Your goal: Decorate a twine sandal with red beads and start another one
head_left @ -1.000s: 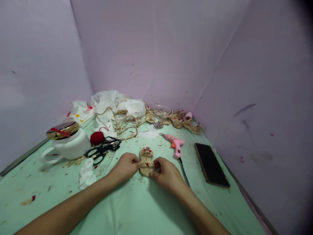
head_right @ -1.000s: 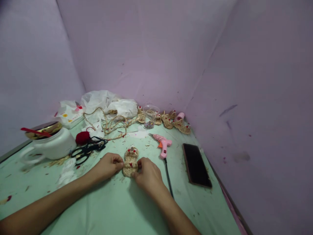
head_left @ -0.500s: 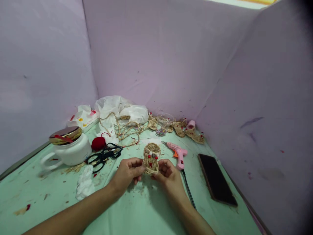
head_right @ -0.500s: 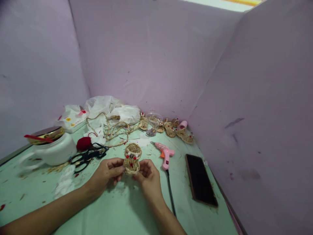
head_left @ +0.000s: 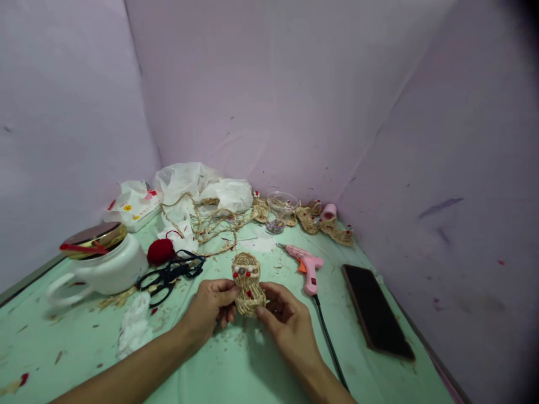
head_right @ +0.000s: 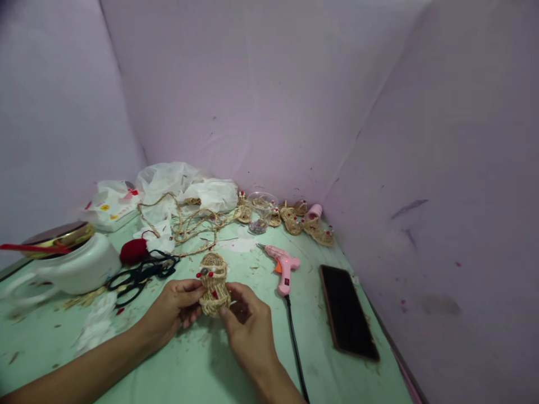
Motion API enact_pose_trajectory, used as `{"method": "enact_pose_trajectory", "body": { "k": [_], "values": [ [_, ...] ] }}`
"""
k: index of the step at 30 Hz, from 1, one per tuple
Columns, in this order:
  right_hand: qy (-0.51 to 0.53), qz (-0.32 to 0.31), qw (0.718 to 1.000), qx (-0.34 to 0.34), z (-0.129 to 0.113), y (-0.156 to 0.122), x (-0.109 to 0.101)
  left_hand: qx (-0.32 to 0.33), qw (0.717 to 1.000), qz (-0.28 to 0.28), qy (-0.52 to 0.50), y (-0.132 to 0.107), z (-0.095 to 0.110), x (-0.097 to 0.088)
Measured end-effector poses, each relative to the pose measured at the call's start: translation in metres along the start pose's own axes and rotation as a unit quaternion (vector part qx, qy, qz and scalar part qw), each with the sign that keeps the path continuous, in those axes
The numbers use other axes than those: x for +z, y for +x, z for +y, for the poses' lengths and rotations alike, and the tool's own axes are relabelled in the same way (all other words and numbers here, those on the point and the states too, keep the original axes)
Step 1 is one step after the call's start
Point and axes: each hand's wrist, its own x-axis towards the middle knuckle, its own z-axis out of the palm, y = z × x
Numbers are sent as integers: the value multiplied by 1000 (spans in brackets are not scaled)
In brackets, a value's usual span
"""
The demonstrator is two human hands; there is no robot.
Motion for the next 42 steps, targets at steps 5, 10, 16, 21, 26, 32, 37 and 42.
{"method": "enact_pose_trajectory", "body": {
  "k": [5,10,16,21,26,32,37,42],
  "values": [
    [12,-9,1000,17,2,1,0,-4,1000,2,4,-1,0,-1],
    [101,-1,993,61,3,2,3,-9,1000,-12,-13,0,0,-1],
    [215,78,965,128,8,10,-2,-8,996,-29,-87,1,2,-2],
    [247,97,954,139,9,14,-7,-17,993,-3,-120,2,5,-3],
    [257,105,948,156,5,11,-6,-28,989,-12,-144,2,8,-5],
    [266,113,942,169,4,13,-6,5,997,-4,-79,-6,13,-6],
    [259,124,942,175,7,13,-7,-9,999,-8,-30,-5,12,-4],
    [237,135,947,169,12,15,-10,28,997,-56,45,-5,8,-4]
  ]
}}
